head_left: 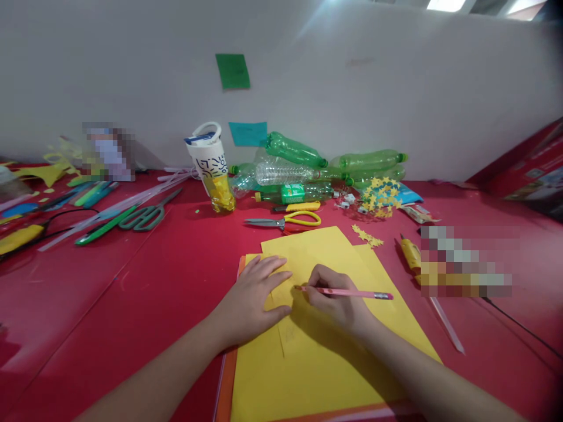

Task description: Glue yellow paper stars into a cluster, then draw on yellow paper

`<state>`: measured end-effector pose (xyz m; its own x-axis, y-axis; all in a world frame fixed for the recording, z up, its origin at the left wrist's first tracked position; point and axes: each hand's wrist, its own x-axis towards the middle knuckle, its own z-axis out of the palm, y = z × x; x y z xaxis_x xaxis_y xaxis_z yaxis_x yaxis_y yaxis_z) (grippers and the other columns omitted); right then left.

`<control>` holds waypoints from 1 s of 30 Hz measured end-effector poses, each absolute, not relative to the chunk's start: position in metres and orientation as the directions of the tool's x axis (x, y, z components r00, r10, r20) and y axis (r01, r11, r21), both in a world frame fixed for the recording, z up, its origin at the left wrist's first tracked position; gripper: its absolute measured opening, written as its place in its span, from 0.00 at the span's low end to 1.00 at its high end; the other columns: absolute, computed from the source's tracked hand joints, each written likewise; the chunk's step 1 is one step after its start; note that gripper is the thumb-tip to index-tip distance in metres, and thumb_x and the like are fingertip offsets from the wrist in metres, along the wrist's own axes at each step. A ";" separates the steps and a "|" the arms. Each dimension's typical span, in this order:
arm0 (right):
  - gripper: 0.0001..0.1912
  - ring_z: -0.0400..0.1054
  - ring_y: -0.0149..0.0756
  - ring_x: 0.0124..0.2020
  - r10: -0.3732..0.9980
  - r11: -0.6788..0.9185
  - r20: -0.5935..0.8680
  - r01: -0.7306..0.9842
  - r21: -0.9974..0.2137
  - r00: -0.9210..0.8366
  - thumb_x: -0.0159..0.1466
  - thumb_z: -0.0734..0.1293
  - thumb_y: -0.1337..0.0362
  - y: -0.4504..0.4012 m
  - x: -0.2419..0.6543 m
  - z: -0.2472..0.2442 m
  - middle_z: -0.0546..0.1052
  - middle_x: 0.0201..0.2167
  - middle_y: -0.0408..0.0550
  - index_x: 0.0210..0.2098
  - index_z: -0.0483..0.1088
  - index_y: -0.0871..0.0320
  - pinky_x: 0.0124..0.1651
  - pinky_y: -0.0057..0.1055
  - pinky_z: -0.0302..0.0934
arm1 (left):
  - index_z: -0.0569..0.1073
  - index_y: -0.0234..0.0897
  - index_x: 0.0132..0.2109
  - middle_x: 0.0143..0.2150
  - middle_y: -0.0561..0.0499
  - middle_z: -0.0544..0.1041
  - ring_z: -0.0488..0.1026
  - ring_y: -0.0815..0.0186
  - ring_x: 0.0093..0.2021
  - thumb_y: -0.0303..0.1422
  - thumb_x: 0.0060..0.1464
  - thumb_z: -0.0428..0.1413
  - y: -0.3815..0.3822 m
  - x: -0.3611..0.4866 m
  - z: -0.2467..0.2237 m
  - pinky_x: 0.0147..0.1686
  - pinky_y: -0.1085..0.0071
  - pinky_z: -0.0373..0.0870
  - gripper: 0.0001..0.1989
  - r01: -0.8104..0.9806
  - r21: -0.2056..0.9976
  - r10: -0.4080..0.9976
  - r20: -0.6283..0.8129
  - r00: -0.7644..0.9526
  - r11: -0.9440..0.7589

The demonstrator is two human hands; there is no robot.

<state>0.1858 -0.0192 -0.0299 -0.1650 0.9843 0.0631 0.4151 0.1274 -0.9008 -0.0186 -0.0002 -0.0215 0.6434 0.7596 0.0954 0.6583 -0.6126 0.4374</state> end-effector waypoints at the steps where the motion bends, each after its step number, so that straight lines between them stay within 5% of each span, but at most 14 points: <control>1: 0.06 0.52 0.26 0.19 0.987 0.118 0.060 0.417 -0.901 -0.151 0.54 0.61 0.68 -0.019 0.186 -0.031 0.61 0.16 0.37 0.22 0.60 0.57 0.21 0.24 0.45 | 0.63 0.46 0.58 0.64 0.49 0.57 0.51 0.55 0.63 0.45 0.52 0.52 0.000 -0.019 -0.021 0.62 0.52 0.43 0.26 0.655 0.442 0.759 0.098 0.644 -0.613; 11: 0.07 0.50 0.27 0.18 0.996 0.066 0.034 0.415 -0.908 -0.084 0.53 0.62 0.68 -0.019 0.188 -0.032 0.59 0.14 0.36 0.21 0.59 0.56 0.20 0.25 0.42 | 0.62 0.45 0.58 0.64 0.49 0.56 0.50 0.56 0.64 0.45 0.53 0.52 0.000 -0.019 -0.022 0.62 0.53 0.42 0.27 0.667 0.431 0.762 0.080 0.642 -0.607; 30: 0.06 0.53 0.26 0.19 0.952 0.171 0.033 0.441 -0.881 -0.304 0.55 0.62 0.71 -0.026 0.185 -0.021 0.63 0.17 0.38 0.23 0.61 0.58 0.21 0.23 0.46 | 0.63 0.45 0.58 0.64 0.49 0.57 0.50 0.58 0.64 0.47 0.52 0.52 0.000 -0.019 -0.022 0.62 0.53 0.41 0.27 0.679 0.410 0.763 0.071 0.642 -0.610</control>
<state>0.1855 -0.0262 -0.0212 -0.3036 0.9522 0.0327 0.4411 0.1709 -0.8810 -0.0186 -0.0001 -0.0224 0.6423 0.7631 0.0715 0.6785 -0.6095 0.4099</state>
